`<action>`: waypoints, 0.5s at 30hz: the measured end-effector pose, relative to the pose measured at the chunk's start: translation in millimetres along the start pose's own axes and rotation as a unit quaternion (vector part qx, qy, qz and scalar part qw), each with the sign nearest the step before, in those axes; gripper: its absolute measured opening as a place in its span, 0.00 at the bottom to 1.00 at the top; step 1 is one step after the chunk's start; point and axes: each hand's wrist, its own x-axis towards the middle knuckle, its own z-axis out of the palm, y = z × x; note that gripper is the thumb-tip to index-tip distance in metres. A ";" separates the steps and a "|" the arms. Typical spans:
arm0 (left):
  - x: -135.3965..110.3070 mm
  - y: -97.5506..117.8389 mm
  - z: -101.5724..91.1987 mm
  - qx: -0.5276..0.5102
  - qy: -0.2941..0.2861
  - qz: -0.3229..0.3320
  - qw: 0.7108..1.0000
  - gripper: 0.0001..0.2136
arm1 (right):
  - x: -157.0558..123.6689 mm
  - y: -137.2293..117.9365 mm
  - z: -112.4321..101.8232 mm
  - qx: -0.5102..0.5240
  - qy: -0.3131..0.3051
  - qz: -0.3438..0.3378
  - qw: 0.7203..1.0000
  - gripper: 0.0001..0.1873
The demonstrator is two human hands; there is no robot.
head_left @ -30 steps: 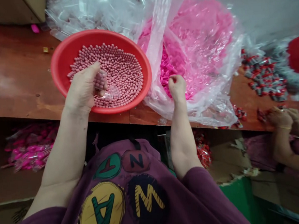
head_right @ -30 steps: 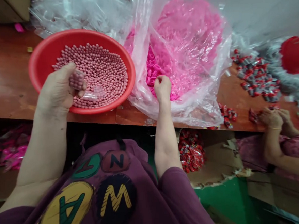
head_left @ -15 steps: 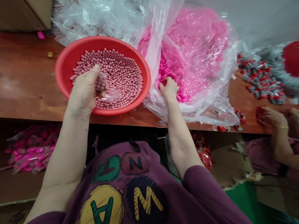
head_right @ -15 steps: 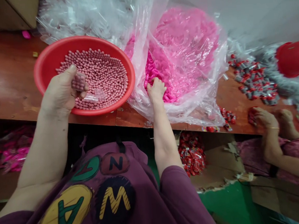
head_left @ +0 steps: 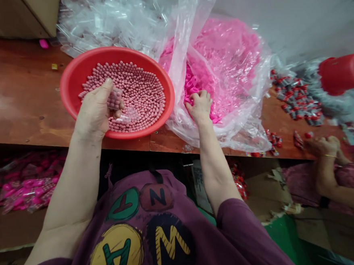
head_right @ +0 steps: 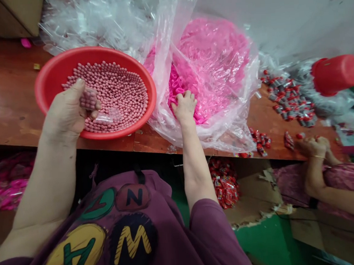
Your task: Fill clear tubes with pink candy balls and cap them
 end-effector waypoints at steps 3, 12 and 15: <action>-2.4 4.4 -0.7 -0.007 -0.015 -0.013 1.000 0.20 | -6.0 8.8 -4.4 0.132 0.067 0.030 0.989 0.07; -29.0 8.2 22.0 -0.059 -0.155 -0.087 0.982 0.06 | -42.2 -83.3 -44.1 0.614 0.007 -0.084 0.785 0.23; -31.6 1.9 24.8 -0.079 -0.172 -0.086 0.978 0.07 | -49.5 -124.3 -56.6 0.627 -0.050 -0.126 0.767 0.26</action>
